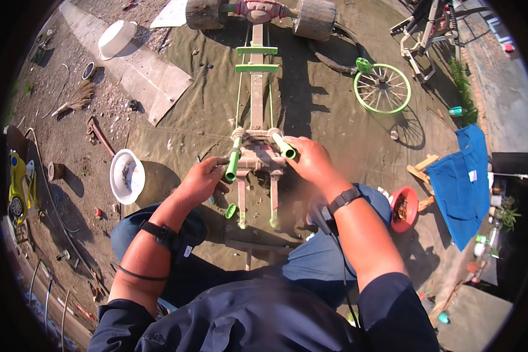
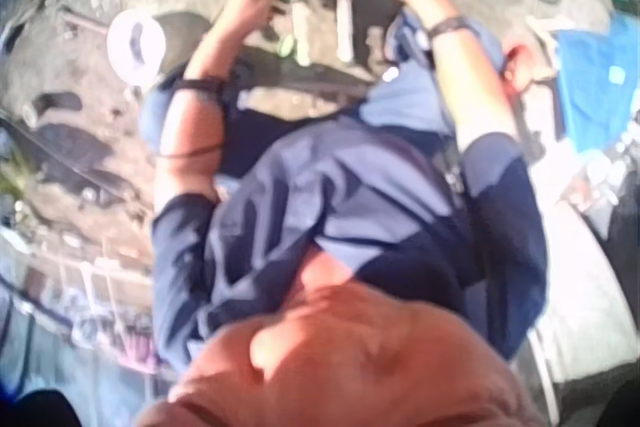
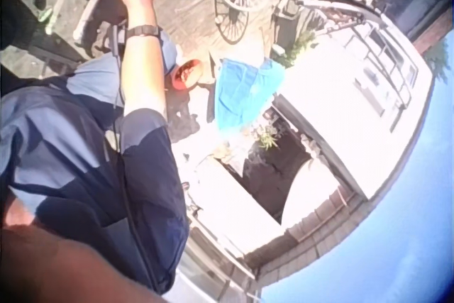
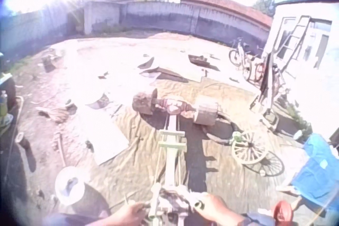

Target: The person works on a green bicycle frame, using a screwdriver to remove and install components near the handlebars. They handle a pink part and a green tube, adjusting and securing them to the frame.

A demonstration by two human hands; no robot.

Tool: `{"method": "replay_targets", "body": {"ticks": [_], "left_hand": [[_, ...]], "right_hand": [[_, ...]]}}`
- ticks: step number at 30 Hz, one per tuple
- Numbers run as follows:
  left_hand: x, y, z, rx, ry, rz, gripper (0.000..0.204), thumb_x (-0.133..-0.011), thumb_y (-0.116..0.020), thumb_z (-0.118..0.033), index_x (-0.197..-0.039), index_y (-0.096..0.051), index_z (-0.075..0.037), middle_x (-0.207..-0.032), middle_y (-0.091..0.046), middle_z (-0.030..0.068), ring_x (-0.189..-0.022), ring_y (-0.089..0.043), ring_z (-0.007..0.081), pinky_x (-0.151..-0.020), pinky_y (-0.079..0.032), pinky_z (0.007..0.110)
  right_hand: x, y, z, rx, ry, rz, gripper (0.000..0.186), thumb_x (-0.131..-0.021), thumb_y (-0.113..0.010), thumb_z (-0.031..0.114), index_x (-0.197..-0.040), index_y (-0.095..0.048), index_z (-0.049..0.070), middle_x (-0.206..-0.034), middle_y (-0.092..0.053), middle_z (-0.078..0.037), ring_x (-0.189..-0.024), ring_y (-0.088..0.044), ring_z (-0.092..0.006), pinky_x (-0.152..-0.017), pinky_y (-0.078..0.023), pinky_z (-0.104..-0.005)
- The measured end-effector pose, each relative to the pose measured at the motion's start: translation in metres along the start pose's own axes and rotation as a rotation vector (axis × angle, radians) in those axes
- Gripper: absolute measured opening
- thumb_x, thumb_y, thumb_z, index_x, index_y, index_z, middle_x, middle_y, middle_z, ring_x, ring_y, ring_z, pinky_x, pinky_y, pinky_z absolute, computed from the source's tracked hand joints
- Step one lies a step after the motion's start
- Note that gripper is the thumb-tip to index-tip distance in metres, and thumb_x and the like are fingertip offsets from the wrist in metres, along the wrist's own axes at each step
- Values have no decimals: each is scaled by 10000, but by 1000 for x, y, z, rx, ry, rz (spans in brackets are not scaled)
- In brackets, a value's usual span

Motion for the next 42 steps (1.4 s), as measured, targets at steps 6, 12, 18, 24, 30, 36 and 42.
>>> {"method": "replay_targets", "body": {"ticks": [6, 12, 18, 24, 30, 36, 42], "left_hand": [[-4, 2, 2, -81, 23, -30, 378, -984, -490, -179, -1331, -544, -41, -908, -699, 62, -714, -673, 122, -548, -512, 279], [-2, 5, 1, -93, 11, -44, 390, -977, -510, -179, -1333, -538, -23, -897, -703, 73, -703, -682, 127, -560, -518, 281], [-5, 4, 1, -90, 3, -40, 398, -977, -532, -198, -1330, -538, -13, -911, -714, 83, -705, -686, 130, -585, -530, 284], [-5, 4, 2, -93, 3, -39, 401, -973, -535, -201, -1325, -540, -9, -908, -712, 84, -700, -687, 132, -592, -532, 286], [-7, 5, 4, -80, -9, -56, 394, -967, -528, -186, -1313, -544, 3, -917, -713, 98, -731, -704, 148, -594, -533, 291], [-9, 11, 4, -79, -26, -153, 376, -946, -535, -153, -1283, -566, 11, -942, -722, 138, -752, -715, 192, -651, -544, 329], [-15, 26, 11, -326, -75, -331, 353, -909, -596, -203, -1196, -626, 0, -965, -714, 199, -880, -705, 317, -791, -530, 396]], "right_hand": [[-2, 3, -22, 90, -42, -60, 129, -861, -690, 158, -938, -719, 59, -919, -688, -121, -871, -652, -335, -778, -521, -373], [-9, 28, -24, -250, -149, -280, 166, -880, -678, 184, -836, -691, 25, -853, -650, -124, -816, -666, -301, -729, -518, -377], [-10, 52, -2, -337, 33, -207, 244, -883, -713, 210, -1045, -700, 28, -1043, -658, -102, -936, -663, -235, -832, -519, -338], [-4, 33, 37, -206, 254, -50, 243, -839, -758, 200, -1009, -717, 31, -1057, -663, -121, -1006, -634, -251, -864, -500, -338], [-12, 41, 13, -486, 64, -124, 166, -947, -631, 150, -932, -702, 1, -969, -684, -70, -905, -629, -181, -858, -478, -303], [-10, 63, -29, -868, -215, -370, 197, -1014, -556, 219, -959, -637, 48, -902, -666, -58, -867, -621, -113, -749, -494, -251], [-10, 75, -35, -622, -301, -471, 144, -979, -583, 128, -1085, -624, 39, -820, -644, -43, -819, -621, -81, -748, -524, -247]]}}
Point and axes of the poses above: each hand's wrist, its own x-axis away from the middle knuckle, its own y-axis out of the back of the hand, z = x × y, the point moved 5 cm from there along -x, towards the middle knuckle
